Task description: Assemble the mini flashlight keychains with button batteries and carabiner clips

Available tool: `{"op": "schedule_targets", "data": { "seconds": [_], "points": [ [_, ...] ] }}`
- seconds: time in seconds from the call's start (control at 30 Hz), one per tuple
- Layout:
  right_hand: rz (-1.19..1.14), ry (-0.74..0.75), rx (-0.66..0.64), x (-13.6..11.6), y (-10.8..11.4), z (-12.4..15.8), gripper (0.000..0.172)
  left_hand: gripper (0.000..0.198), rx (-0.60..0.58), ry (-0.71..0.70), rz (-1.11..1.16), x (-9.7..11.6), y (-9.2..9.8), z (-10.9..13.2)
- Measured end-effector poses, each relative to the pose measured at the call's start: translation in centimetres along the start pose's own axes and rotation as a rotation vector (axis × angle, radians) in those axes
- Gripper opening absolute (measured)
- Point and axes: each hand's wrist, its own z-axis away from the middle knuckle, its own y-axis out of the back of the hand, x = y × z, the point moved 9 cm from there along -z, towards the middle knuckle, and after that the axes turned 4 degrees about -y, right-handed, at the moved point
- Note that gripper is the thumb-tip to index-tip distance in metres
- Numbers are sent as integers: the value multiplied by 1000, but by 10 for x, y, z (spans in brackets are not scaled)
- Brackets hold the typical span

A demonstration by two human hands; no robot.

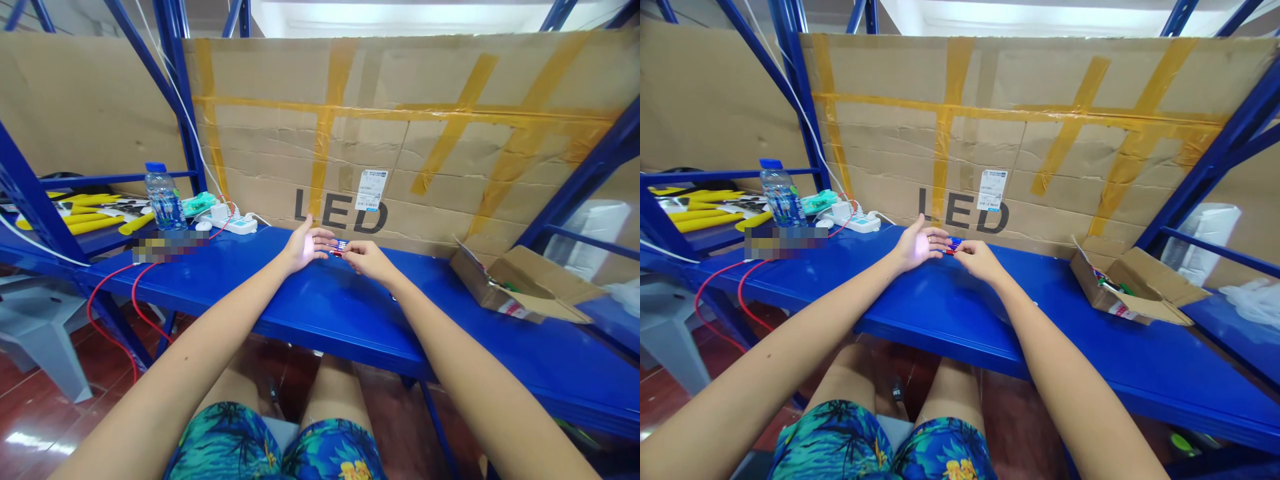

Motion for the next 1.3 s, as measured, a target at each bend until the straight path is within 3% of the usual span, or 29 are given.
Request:
{"op": "schedule_targets", "data": {
  "seconds": [0.47,0.77,1.3],
  "points": [
    [68,6,1,4,0,-2,15,76,-31,21,21,-3,-7,0],
    [-10,-19,56,5,6,-4,7,78,-50,12,54,0,-9,-1],
    [89,100,157,-3,17,-3,19,79,-59,17,41,-2,-8,-2]
  ]
}}
